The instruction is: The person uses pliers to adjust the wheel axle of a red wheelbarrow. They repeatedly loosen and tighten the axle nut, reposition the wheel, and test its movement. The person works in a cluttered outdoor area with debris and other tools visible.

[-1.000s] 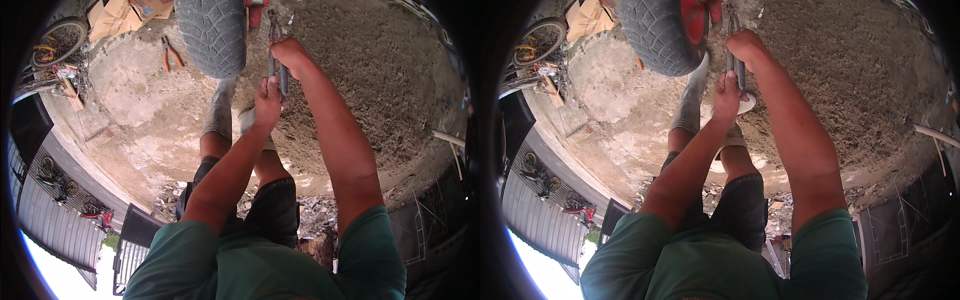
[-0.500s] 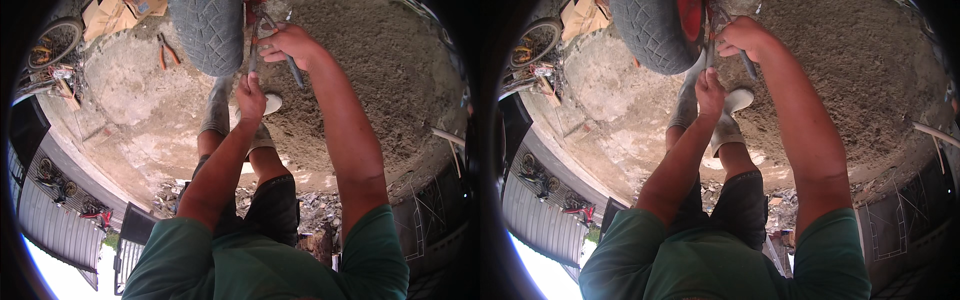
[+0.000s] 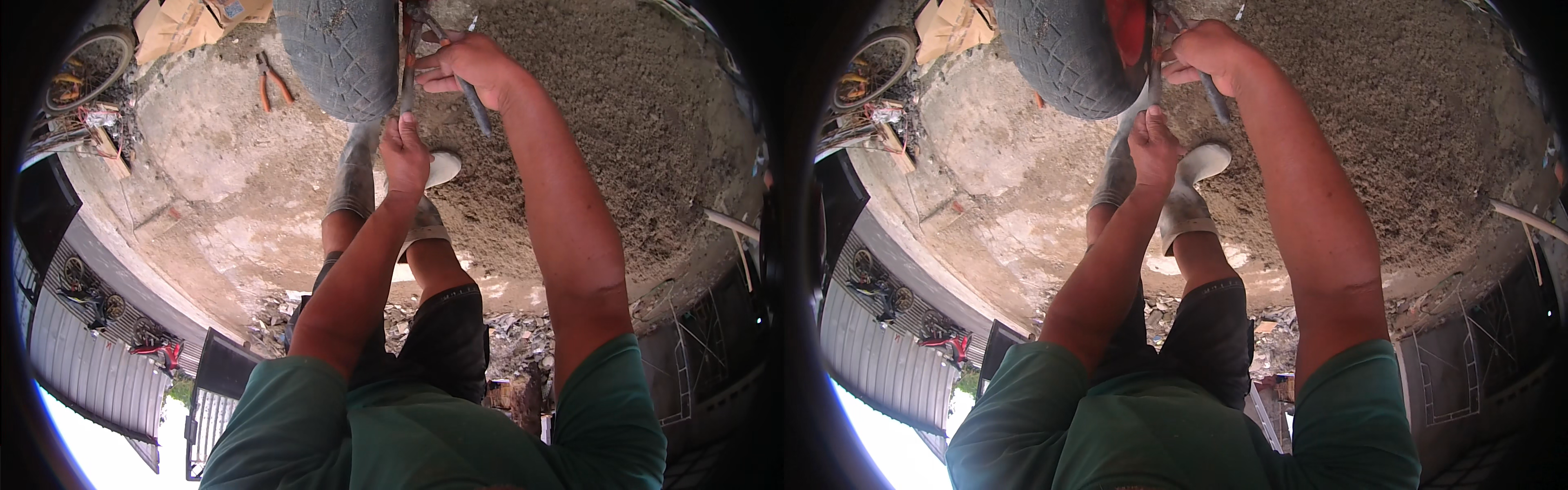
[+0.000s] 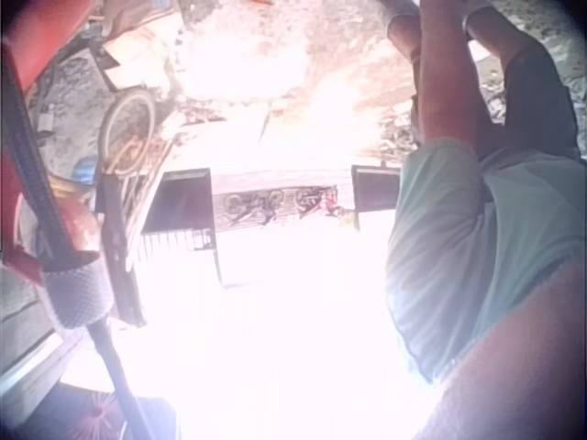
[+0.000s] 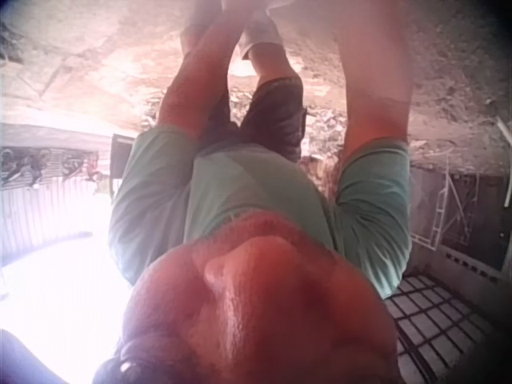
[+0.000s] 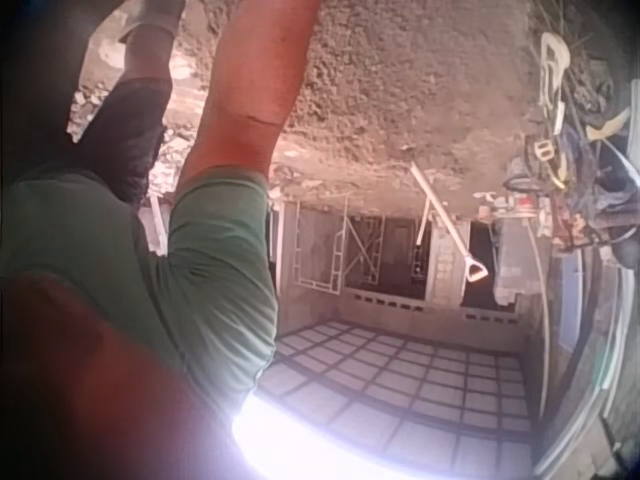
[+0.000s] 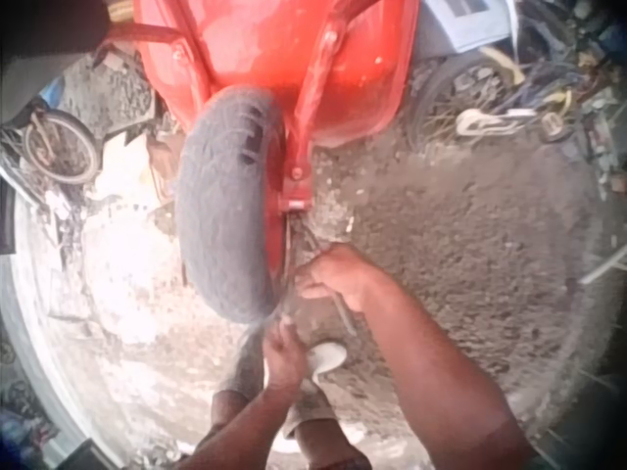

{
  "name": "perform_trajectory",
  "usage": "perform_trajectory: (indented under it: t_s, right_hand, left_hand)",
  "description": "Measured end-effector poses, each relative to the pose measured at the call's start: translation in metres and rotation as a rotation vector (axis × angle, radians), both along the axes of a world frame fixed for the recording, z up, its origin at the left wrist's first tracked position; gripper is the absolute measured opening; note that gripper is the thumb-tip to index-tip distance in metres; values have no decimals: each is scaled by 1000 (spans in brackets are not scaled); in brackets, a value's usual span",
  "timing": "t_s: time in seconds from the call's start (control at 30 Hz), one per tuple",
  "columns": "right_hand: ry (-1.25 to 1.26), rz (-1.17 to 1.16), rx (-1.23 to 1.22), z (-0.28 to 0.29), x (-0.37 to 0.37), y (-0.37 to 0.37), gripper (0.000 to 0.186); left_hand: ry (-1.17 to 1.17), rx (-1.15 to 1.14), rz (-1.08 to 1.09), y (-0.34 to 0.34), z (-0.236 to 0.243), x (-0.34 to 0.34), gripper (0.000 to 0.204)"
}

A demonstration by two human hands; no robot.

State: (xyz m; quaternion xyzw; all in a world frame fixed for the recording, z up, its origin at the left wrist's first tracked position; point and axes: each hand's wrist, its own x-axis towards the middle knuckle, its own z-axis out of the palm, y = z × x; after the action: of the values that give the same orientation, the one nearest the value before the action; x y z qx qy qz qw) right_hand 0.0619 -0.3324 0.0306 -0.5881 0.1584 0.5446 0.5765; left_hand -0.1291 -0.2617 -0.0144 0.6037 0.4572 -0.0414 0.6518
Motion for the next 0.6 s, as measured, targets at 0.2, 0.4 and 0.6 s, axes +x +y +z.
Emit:
perform_trajectory:
  t_s: [0.2, 0.4, 0.6]
  right_hand:
    - [181, -231, 262, -29, -10, -14, 57]
    - [336, -321, 624, -55, -17, -18, 62]
    - [269, -313, 599, -66, -17, -15, 53]
  left_hand:
    - [7, -105, 21, 9, 15, 5, 41]
    - [56, -115, 6, 13, 29, 11, 40]
    - [98, -121, 0, 14, 37, 17, 41]
